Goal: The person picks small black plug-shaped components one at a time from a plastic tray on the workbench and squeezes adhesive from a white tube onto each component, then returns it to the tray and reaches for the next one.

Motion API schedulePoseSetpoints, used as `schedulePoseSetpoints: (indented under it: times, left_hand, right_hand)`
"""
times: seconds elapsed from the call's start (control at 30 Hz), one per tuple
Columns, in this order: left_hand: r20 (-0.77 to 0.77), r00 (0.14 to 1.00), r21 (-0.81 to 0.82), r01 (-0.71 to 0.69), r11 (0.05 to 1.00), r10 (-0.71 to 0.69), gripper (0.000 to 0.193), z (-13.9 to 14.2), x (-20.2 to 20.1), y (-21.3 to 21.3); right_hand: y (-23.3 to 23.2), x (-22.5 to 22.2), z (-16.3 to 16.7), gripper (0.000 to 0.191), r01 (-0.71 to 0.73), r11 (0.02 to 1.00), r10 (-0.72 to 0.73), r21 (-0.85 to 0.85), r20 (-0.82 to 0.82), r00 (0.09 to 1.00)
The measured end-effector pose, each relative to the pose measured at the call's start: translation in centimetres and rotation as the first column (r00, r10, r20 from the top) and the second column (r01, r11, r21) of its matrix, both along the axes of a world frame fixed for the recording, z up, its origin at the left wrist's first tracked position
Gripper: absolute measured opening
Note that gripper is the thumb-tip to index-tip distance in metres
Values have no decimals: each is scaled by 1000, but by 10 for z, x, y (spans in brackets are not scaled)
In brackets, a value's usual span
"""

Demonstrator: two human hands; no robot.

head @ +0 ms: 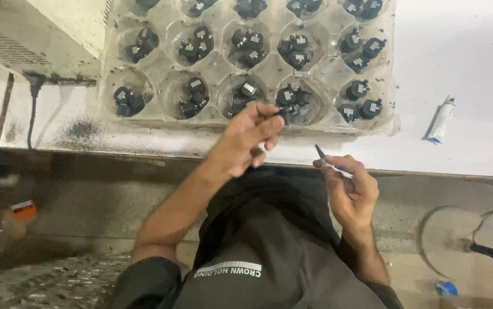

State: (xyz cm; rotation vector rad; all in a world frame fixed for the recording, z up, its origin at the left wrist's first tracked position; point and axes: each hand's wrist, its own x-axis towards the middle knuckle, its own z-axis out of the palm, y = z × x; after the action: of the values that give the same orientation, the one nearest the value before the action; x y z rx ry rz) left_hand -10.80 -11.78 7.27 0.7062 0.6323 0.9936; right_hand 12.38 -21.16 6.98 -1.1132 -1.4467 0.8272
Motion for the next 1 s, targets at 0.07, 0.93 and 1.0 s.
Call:
schedulePoseSetpoints:
  times: [0.07,0.93,1.0]
  left_hand:
    - [-203,978,109,62,992,-39,50,10,-1,45]
    - [-726,-141,568,427,703,673,28,42,90,283]
    - [-734,-150,544,453,706,662,27,42,89,281]
  right_hand:
    - [-2,9,-3,20,55,998,-57,-23,-98,994]
    - [3,60,13,24,112,994,-112,4,-91,990]
    - [3,59,12,25,119,993,-121,-28,-106,987]
